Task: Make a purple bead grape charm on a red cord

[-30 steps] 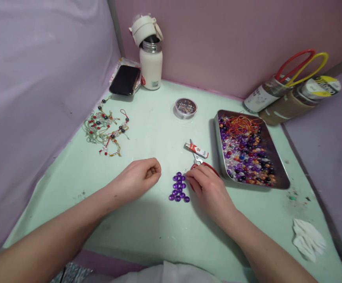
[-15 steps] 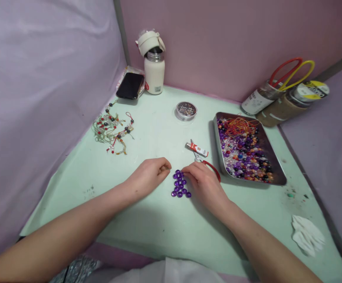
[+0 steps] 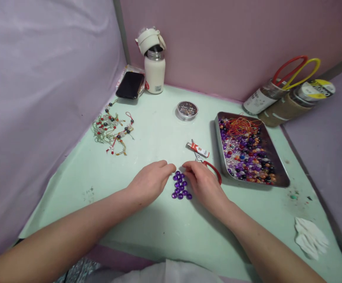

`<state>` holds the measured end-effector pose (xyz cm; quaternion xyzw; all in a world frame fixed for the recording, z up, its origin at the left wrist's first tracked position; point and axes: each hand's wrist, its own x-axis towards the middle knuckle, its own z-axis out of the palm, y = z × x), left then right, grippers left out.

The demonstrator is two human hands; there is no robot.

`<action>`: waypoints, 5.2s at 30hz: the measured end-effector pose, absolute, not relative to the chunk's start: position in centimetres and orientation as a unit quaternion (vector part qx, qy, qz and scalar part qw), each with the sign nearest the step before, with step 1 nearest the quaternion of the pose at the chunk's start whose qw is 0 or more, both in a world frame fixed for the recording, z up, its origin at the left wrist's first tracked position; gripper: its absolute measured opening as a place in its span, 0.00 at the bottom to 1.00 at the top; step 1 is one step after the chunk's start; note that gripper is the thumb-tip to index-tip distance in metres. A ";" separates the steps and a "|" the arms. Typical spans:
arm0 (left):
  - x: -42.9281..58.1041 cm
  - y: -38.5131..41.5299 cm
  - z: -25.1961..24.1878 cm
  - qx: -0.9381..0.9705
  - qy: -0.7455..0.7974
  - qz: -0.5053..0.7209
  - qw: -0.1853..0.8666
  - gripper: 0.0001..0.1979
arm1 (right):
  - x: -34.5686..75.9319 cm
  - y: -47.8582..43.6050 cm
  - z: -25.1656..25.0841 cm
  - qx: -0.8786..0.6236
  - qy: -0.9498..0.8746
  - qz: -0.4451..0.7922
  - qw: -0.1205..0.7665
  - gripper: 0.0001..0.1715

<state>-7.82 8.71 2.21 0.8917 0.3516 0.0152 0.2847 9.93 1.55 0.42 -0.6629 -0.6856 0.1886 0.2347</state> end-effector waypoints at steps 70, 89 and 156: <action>-8.6 8.2 2.6 0.834 0.411 0.167 0.327 0.18 | 10.4 0.7 0.1 -0.630 -0.685 0.199 0.307 0.13; -8.3 8.3 2.1 0.871 0.387 0.097 0.288 0.10 | 10.3 0.7 0.7 -0.614 -0.687 0.089 0.377 0.14; -7.2 10.5 3.2 0.905 0.350 0.049 0.237 0.12 | 10.8 0.8 -0.5 -0.640 -0.715 0.093 0.266 0.11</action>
